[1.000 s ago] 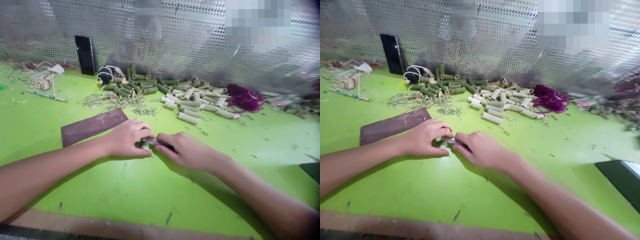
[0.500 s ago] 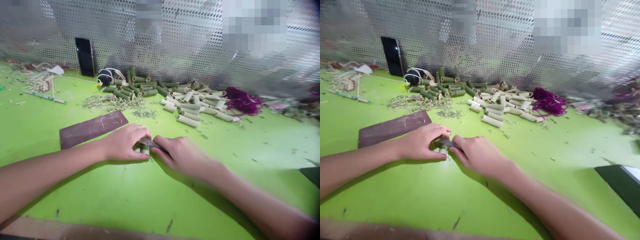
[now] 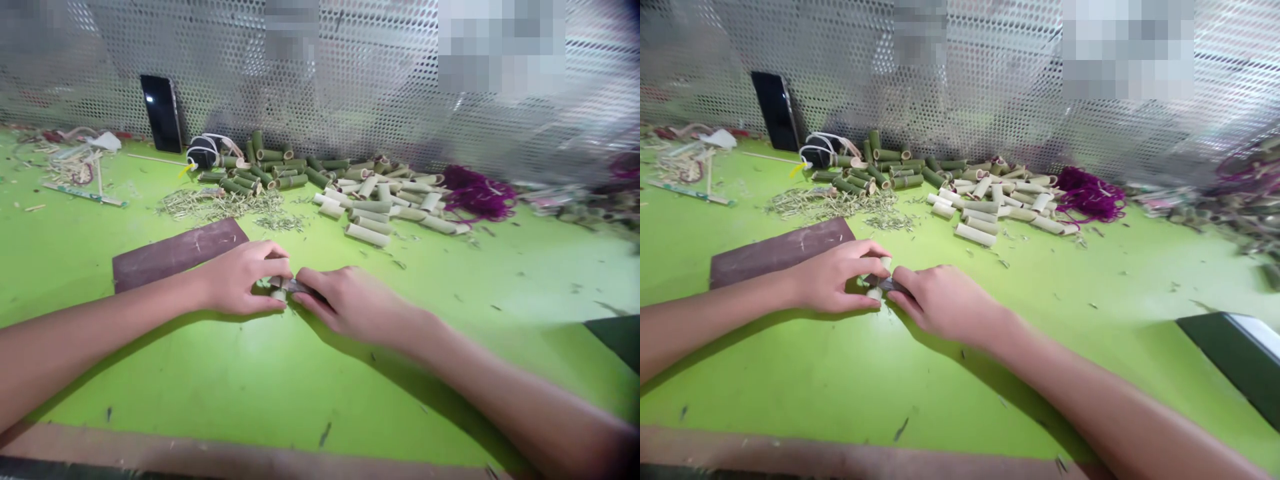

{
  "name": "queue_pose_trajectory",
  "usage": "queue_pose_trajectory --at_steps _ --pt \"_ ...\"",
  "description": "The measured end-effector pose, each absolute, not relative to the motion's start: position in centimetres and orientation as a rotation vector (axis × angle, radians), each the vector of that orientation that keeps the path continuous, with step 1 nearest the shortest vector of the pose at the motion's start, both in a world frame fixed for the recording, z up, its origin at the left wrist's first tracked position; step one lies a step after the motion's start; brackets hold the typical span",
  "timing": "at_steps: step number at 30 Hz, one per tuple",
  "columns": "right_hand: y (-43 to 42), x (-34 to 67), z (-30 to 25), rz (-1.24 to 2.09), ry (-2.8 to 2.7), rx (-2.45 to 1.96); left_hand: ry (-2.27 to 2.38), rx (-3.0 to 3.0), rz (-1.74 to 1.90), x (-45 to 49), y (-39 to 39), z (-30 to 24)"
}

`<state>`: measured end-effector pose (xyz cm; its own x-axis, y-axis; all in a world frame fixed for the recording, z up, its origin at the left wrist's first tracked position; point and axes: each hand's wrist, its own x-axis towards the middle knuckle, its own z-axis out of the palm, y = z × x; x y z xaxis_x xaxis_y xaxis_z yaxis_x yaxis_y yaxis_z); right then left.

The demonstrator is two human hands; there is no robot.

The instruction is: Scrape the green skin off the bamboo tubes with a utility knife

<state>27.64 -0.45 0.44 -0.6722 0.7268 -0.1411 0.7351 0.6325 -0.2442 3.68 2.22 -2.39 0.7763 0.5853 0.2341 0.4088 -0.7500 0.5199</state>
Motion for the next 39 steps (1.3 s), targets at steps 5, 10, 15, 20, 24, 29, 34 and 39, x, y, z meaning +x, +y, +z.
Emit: queue_pose_trajectory --at_steps 5,10,15,20,24,29,34,39 --pt "-0.7 28.3 0.7 -0.447 2.814 1.239 0.771 2.511 0.513 3.7 2.1 -2.3" --pt "-0.8 28.1 0.5 -0.428 2.807 1.258 0.772 2.515 0.541 3.7 2.2 -2.5" --pt "-0.9 27.3 0.3 -0.328 2.821 1.272 0.763 2.559 0.563 3.7 2.2 -2.6" --pt "-0.8 27.3 0.1 -0.389 2.821 1.263 0.748 2.569 0.549 3.8 2.1 -2.3" --pt "-0.7 27.6 0.3 -0.428 2.823 1.26 0.748 2.558 0.521 3.8 2.0 -2.1" --pt "-0.7 28.1 0.6 -0.501 2.834 1.203 0.748 2.58 0.497 3.8 1.9 -2.2" --pt "-0.7 28.4 0.4 -0.423 2.81 1.228 0.792 2.513 0.533 3.8 2.0 -2.4" --pt "-0.3 28.2 0.4 -0.158 2.734 1.408 0.859 2.466 0.519 3.9 2.1 -2.3"
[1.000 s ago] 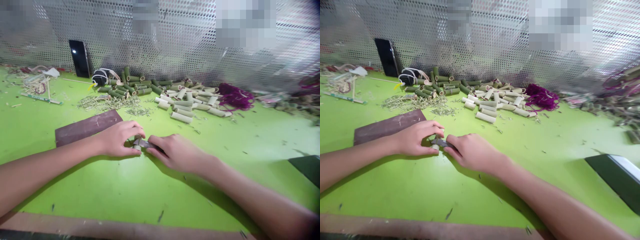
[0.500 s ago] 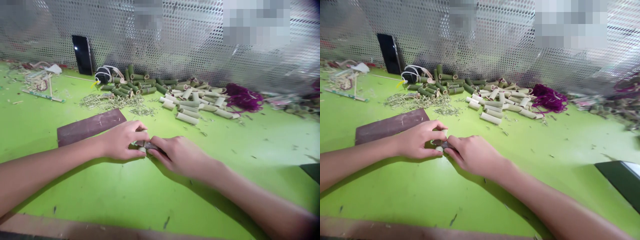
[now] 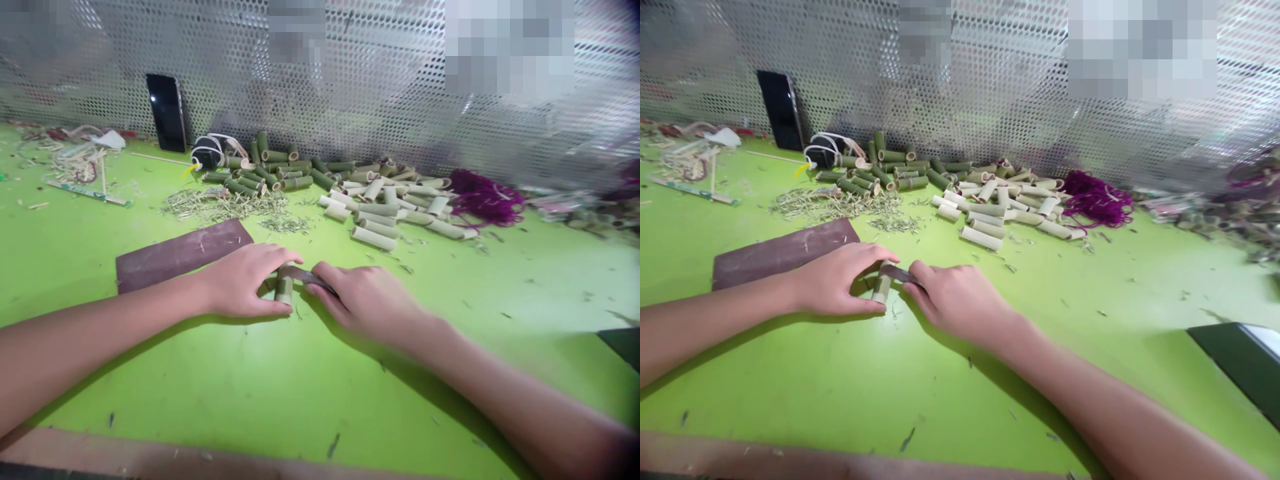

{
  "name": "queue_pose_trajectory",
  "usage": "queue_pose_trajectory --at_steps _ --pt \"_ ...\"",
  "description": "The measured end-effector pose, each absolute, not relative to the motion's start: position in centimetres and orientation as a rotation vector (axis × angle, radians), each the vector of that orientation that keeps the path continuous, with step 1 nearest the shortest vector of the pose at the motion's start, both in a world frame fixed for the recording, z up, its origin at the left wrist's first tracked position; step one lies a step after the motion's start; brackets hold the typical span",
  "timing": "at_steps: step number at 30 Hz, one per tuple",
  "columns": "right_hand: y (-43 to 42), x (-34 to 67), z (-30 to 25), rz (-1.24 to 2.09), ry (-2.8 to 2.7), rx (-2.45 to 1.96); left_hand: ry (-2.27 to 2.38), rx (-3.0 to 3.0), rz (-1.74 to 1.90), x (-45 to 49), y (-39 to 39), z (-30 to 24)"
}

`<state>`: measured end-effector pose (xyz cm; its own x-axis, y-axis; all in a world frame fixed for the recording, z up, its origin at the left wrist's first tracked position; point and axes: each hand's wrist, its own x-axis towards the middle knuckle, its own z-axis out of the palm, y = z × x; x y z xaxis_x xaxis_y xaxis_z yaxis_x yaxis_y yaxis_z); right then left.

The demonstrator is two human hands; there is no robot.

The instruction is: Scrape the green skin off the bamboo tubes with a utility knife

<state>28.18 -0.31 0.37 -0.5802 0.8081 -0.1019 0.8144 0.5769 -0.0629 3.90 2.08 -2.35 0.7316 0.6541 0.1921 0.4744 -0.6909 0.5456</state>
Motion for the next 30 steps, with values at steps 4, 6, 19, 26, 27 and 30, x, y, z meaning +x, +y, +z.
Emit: queue_pose_trajectory --at_steps 4,6,19,26,27,30 --pt "-0.28 27.87 0.49 -0.122 2.754 1.383 0.843 2.467 0.508 3.88 2.04 -2.22" --pt "-0.31 27.78 0.45 -0.101 2.771 1.367 0.838 2.465 0.51 3.88 2.0 -2.18" --pt "-0.11 27.36 0.15 -0.098 2.826 1.293 0.801 2.505 0.566 4.2 1.92 -2.35" --pt "-0.24 27.31 -0.09 -0.062 2.864 1.301 0.797 2.497 0.534 4.17 1.96 -2.34" --pt "-0.3 27.29 -0.09 -0.063 2.863 1.305 0.791 2.497 0.527 4.16 1.96 -2.32" --pt "-0.41 27.25 -0.06 -0.101 2.849 1.32 0.796 2.498 0.513 4.13 1.98 -2.29"
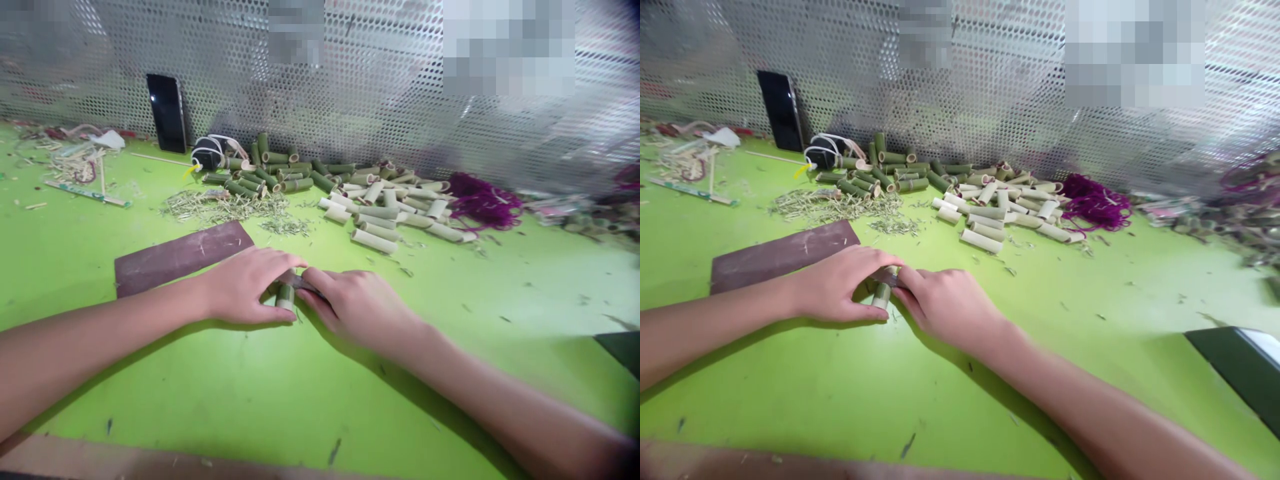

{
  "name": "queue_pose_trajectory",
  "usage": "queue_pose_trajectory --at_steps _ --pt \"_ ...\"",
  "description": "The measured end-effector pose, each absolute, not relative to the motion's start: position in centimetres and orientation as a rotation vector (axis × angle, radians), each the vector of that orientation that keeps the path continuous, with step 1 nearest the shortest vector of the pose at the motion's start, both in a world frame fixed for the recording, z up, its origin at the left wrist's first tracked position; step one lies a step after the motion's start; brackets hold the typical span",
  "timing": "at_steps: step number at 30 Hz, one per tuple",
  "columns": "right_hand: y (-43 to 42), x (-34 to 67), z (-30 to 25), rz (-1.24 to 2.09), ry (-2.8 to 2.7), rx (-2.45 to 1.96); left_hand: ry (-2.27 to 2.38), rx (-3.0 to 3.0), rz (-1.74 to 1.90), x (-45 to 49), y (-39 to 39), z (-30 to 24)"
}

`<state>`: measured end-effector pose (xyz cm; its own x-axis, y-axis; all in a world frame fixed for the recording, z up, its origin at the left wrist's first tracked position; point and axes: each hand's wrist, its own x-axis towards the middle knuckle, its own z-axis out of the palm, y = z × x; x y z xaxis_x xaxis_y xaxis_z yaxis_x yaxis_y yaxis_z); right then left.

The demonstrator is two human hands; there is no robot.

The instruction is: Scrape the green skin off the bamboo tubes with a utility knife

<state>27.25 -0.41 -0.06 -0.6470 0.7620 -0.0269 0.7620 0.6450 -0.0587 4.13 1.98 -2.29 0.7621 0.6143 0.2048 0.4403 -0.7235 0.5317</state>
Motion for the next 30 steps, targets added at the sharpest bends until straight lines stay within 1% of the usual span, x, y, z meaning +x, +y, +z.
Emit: queue_pose_trajectory --at_steps 8,15,19,25,30 --pt "-0.1 27.3 0.0 0.192 -2.844 -1.317 0.761 2.541 0.495 4.1 2.2 -2.5" --pt "-0.7 28.1 0.2 0.42 -2.867 -1.281 0.736 2.584 0.502 3.8 2.1 -2.7" --pt "-1.0 28.2 0.2 0.357 -2.877 -1.338 0.756 2.571 0.549 3.9 2.3 -2.8" --pt "-0.6 27.3 0.3 0.177 -2.878 -1.427 0.817 2.578 0.573 4.2 2.7 -2.7" --pt "-0.3 26.7 0.4 0.21 -2.867 -1.38 0.807 2.575 0.571 3.9 2.5 -2.8"
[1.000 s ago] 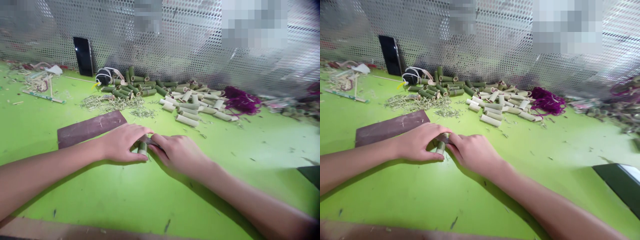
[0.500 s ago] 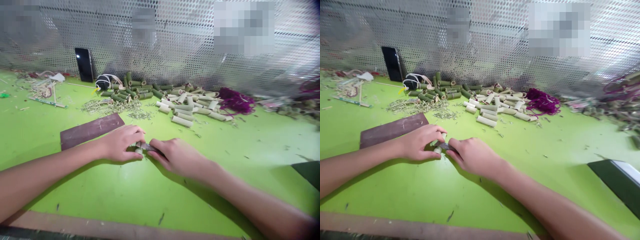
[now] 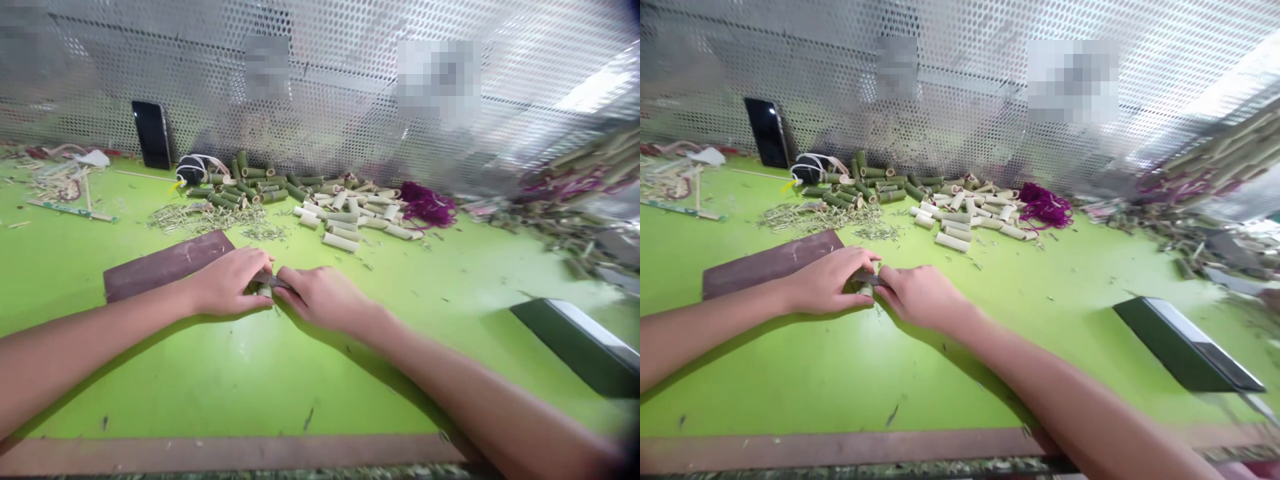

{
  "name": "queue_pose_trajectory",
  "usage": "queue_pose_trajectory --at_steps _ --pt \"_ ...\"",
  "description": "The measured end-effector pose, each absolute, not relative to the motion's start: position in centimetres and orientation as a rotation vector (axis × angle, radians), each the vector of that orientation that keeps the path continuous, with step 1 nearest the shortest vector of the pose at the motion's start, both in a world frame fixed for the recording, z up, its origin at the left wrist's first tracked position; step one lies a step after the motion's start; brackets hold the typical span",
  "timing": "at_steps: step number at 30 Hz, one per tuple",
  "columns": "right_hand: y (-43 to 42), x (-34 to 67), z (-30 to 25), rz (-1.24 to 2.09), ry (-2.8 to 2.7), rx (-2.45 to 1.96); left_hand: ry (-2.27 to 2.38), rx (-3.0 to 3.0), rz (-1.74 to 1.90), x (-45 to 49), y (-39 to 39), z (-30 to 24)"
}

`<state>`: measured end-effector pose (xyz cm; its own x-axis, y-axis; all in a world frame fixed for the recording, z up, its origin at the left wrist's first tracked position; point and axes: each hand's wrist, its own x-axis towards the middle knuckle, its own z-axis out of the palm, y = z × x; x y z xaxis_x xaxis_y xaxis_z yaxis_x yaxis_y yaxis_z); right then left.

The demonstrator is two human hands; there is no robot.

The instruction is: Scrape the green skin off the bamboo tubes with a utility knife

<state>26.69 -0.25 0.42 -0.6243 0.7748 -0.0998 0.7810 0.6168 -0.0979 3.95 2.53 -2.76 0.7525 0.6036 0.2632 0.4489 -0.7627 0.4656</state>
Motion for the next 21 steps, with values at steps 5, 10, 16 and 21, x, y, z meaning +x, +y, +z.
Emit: queue_pose_trajectory --at_steps 5,10,16,21 --pt "-0.1 26.9 0.3 -0.297 2.816 1.316 0.768 2.629 0.571 3.9 2.5 -2.9" --pt "0.2 27.6 0.1 -0.352 2.852 1.256 0.759 2.627 0.566 3.9 2.4 -2.9" --pt "0.0 28.4 0.1 -0.43 2.836 1.241 0.772 2.597 0.55 3.8 2.2 -2.7" --pt "-0.1 28.5 0.1 -0.383 2.821 1.254 0.814 2.552 0.564 3.9 2.2 -2.4"
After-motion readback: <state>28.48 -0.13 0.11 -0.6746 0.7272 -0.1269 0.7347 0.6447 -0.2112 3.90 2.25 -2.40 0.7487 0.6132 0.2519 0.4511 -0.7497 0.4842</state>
